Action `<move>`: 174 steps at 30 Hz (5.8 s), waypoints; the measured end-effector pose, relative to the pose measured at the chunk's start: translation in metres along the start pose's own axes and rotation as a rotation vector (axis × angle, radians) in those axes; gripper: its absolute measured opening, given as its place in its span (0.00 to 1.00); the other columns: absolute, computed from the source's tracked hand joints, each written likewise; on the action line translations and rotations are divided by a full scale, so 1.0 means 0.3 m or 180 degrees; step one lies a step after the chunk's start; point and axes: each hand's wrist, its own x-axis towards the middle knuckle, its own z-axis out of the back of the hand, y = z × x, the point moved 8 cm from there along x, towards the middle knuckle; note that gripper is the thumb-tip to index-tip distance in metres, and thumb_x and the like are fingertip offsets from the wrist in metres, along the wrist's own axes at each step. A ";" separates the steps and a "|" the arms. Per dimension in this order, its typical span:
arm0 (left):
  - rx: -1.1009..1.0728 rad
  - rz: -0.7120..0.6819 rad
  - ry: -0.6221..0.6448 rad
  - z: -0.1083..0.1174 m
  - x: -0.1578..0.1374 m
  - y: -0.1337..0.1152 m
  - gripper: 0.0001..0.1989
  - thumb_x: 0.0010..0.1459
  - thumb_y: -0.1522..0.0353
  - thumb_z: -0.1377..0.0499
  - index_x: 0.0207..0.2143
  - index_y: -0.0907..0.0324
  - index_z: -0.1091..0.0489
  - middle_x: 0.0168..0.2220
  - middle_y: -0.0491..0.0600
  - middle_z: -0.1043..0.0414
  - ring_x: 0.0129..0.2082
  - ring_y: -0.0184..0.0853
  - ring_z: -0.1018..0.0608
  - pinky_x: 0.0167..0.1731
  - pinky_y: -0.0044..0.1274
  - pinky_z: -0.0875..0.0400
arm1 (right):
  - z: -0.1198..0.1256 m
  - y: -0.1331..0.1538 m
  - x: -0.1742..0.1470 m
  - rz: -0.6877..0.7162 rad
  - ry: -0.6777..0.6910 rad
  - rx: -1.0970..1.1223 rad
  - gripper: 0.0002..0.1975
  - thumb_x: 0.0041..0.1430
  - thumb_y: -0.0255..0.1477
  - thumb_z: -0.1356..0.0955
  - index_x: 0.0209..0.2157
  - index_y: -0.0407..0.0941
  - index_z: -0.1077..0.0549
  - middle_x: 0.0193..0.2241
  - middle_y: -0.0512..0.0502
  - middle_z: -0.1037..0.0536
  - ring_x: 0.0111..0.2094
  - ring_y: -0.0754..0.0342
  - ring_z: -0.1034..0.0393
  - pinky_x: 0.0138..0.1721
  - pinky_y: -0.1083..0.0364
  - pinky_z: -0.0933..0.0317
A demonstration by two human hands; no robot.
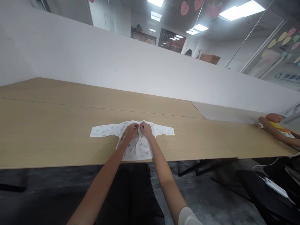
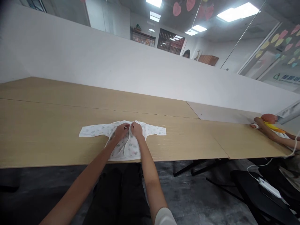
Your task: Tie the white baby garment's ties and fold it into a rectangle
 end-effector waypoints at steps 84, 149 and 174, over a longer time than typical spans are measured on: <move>0.1036 -0.0499 0.0498 0.027 -0.114 -0.033 0.14 0.56 0.72 0.48 0.36 0.59 0.22 0.37 0.54 0.22 0.42 0.42 0.23 0.46 0.30 0.31 | -0.036 0.049 -0.134 -0.0224 0.0422 -0.0948 0.12 0.62 0.29 0.36 0.43 0.40 0.24 0.40 0.37 0.20 0.41 0.47 0.25 0.36 0.55 0.39; -0.1092 0.0157 0.0341 0.015 -0.077 -0.002 0.07 0.49 0.63 0.45 0.31 0.56 0.36 0.23 0.42 0.30 0.26 0.32 0.27 0.30 0.23 0.33 | -0.020 -0.045 -0.137 -0.0778 0.0109 0.1623 0.08 0.51 0.30 0.32 0.24 0.41 0.23 0.13 0.55 0.32 0.16 0.61 0.41 0.21 0.62 0.47; -0.0396 -0.0226 0.0207 0.028 -0.109 -0.037 0.05 0.50 0.69 0.43 0.31 0.58 0.29 0.32 0.50 0.22 0.33 0.36 0.22 0.40 0.27 0.28 | -0.039 -0.035 -0.122 -0.0572 0.0426 0.1172 0.18 0.56 0.26 0.38 0.13 0.43 0.35 0.10 0.55 0.38 0.18 0.60 0.39 0.26 0.61 0.45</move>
